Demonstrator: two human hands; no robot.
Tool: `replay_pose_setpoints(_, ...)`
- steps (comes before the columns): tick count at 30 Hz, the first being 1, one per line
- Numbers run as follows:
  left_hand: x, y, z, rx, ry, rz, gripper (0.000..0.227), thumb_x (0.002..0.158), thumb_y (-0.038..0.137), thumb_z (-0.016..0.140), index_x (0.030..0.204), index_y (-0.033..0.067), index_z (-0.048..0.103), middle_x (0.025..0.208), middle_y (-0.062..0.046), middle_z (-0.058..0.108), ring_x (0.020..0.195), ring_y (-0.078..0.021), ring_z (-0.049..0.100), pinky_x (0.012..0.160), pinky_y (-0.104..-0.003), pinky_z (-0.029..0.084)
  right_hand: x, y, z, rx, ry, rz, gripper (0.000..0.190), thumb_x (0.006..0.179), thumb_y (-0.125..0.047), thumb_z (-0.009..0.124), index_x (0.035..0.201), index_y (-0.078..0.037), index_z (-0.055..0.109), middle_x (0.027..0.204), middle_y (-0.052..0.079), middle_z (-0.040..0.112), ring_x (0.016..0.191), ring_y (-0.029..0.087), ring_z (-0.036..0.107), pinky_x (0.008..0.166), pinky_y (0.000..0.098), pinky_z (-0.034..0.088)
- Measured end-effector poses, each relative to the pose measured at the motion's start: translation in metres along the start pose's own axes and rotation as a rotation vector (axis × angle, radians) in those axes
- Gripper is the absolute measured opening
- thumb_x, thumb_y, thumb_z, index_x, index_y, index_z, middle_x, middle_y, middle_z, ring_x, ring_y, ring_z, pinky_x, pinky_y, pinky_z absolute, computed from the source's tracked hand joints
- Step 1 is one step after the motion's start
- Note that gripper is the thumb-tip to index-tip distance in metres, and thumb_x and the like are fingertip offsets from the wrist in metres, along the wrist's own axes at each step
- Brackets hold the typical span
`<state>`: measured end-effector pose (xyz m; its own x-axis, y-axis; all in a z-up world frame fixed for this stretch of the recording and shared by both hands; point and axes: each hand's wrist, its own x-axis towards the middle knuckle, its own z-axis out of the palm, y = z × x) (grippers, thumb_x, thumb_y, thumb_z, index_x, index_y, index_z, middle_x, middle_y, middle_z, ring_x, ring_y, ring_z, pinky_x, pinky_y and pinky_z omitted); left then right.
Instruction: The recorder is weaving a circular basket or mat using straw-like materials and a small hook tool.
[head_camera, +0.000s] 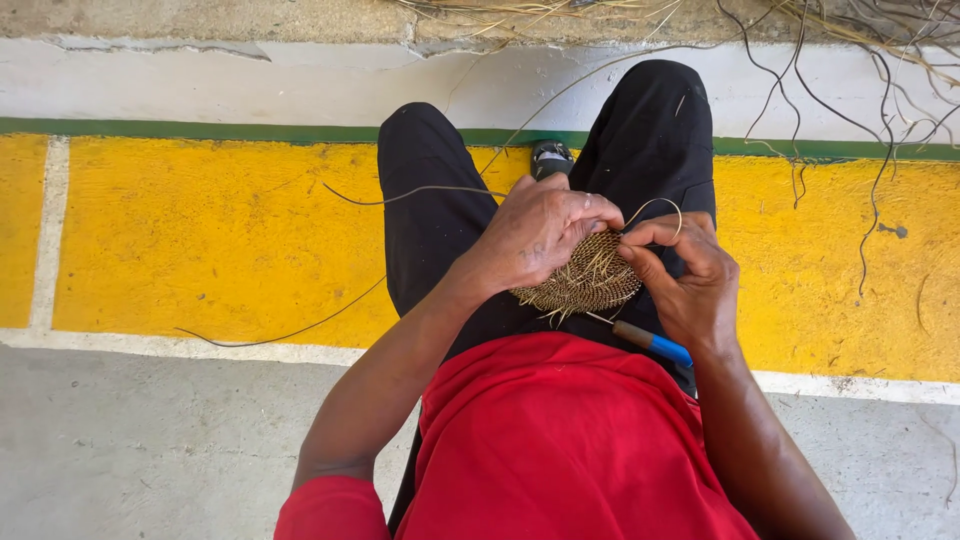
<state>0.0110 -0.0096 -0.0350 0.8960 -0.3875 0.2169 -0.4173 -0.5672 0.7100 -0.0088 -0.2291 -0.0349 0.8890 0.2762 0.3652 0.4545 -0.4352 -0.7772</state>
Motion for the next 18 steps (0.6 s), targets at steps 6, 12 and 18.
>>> replay_pose_setpoints(6, -0.0030, 0.0042, -0.0015, 0.013, 0.014, 0.024, 0.027, 0.092, 0.010, 0.063, 0.112, 0.0229, 0.076, 0.097, 0.006, 0.077, 0.080, -0.0196, 0.057, 0.082, -0.039, 0.042, 0.0014, -0.0022, 0.0002, -0.067, 0.050, 0.005, 0.014, 0.093, -0.008, 0.083, 0.102, -0.007, 0.072, 0.101, 0.002, 0.071, 0.098, 0.017, 0.063, 0.088, 0.0315, 0.051)
replay_pose_setpoints(12, -0.0025, 0.0050, -0.0008, 0.021, 0.017, 0.006, 0.022, 0.095, 0.013, 0.065, 0.111, 0.0235, 0.076, 0.095, 0.005, 0.077, 0.079, -0.0195, 0.056, 0.081, -0.039, 0.041, 0.0001, -0.0031, 0.0010, -0.072, 0.027, 0.022, 0.014, 0.094, -0.010, 0.082, 0.103, -0.007, 0.071, 0.100, 0.002, 0.071, 0.097, 0.016, 0.063, 0.087, 0.0316, 0.051)
replay_pose_setpoints(18, -0.0036, 0.0034, -0.0007, 0.021, 0.010, 0.004, 0.025, 0.095, 0.011, 0.063, 0.112, 0.0242, 0.076, 0.095, 0.005, 0.076, 0.080, -0.0192, 0.056, 0.082, -0.039, 0.042, 0.0016, -0.0078, -0.0001, -0.050, -0.019, 0.026, 0.013, 0.093, -0.011, 0.081, 0.103, -0.008, 0.073, 0.101, 0.002, 0.072, 0.100, 0.017, 0.062, 0.090, 0.0328, 0.051)
